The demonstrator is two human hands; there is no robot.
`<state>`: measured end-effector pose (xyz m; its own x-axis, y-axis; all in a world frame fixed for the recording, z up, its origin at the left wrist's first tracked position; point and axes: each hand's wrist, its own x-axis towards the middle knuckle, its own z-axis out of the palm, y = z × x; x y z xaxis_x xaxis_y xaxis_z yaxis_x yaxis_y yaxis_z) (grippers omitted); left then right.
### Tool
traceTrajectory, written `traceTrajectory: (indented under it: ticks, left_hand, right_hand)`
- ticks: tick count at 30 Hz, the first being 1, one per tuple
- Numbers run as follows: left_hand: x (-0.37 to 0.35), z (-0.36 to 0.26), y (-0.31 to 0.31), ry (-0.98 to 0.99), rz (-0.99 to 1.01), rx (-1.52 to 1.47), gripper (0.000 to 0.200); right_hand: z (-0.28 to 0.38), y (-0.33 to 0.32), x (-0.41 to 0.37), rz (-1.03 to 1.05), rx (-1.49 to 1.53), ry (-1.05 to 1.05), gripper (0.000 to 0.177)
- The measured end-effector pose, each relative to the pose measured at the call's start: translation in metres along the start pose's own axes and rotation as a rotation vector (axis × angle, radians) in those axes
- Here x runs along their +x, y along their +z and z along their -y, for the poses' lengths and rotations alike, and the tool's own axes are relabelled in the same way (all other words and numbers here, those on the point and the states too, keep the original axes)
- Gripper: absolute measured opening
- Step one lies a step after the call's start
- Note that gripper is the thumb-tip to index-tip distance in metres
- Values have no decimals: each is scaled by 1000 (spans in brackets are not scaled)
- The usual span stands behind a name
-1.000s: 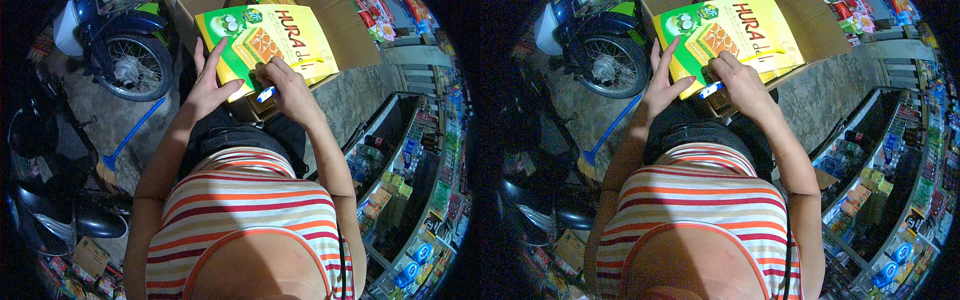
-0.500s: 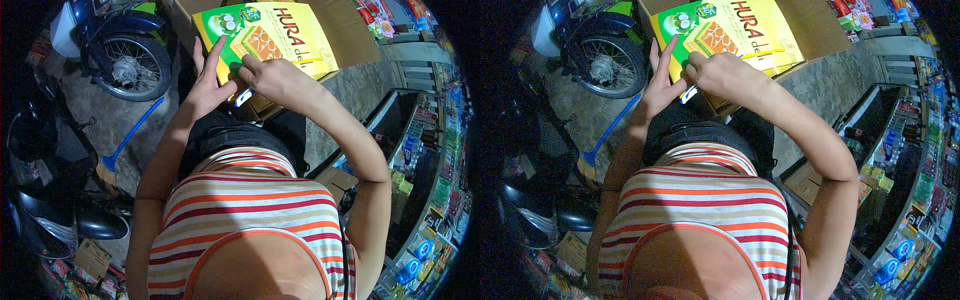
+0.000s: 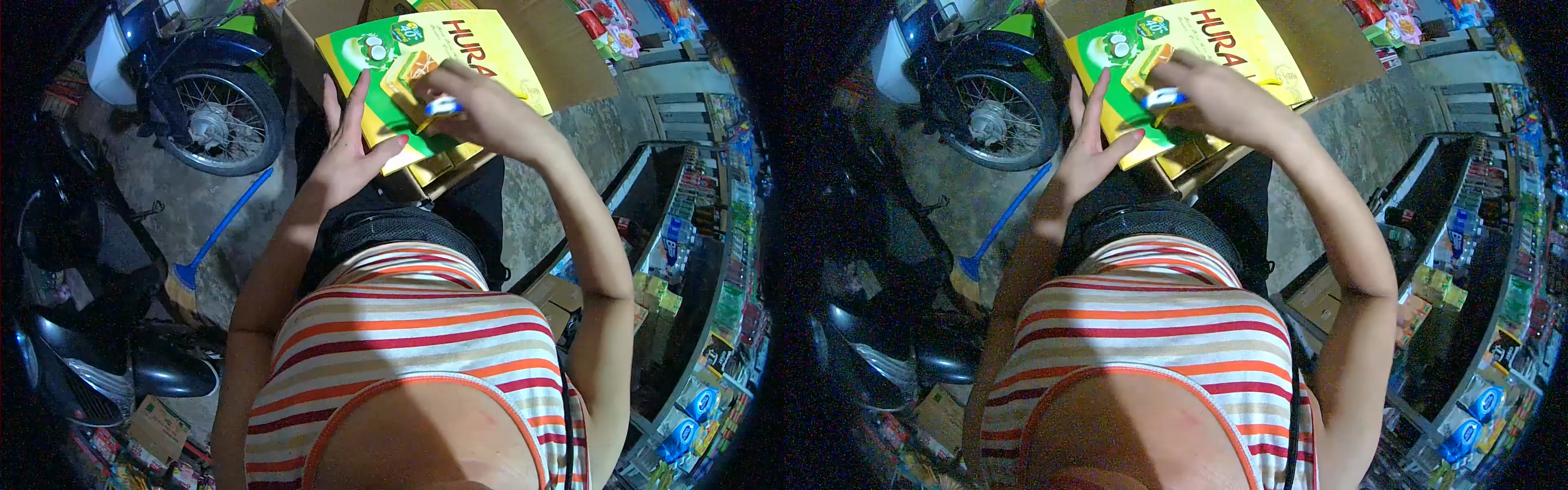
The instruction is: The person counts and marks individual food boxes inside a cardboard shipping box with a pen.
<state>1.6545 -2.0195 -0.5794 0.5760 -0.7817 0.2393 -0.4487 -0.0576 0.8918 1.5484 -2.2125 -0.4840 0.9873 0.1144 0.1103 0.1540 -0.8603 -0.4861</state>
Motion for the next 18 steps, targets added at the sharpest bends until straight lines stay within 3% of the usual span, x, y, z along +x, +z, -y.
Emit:
traceTrajectory:
  ticks: [1, 3, 4, 5, 6, 7, 8, 10, 11, 14, 16, 18]
  left_hand:
    - [-2, -2, -3, -5, 11, 5, 89]
    - [-6, -13, -11, -22, -23, 76, 77]
    - [-2, -3, -15, 134, -152, 283, 63]
    - [1, -9, -21, 134, -151, 295, 55]
    - [6, -20, -27, 134, -148, 309, 47]
    - [15, -25, -29, 234, -148, 317, 29]
    - [18, -32, -29, 237, -139, 322, 29]
    - [23, -43, -24, 125, 152, 175, 19]
    - [23, -42, -15, 207, 139, 238, 12]
    - [20, -45, 1, 231, 114, 332, 11]
    - [20, -51, 3, 147, 137, 310, 12]
    - [22, -48, 4, 225, 68, 391, 11]
  right_hand:
    - [4, -12, -5, -63, -10, 57, 37]
    - [3, -21, -30, -337, 109, 120, 27]
    - [2, -21, -44, -470, 211, 174, 24]
    - [9, -20, -58, -576, 362, 286, 24]
    - [17, -18, -70, -680, 515, 398, 28]
    - [18, -9, -78, -800, 522, 326, 37]
    - [16, 2, -87, -808, 526, 330, 37]
    - [13, 16, -104, -904, 424, 323, 43]
    - [26, 19, -104, -893, 464, 406, 49]
    - [32, 34, -108, -899, 568, 465, 51]
    - [34, 40, -107, -915, 611, 492, 51]
    - [35, 44, -106, -922, 658, 517, 51]
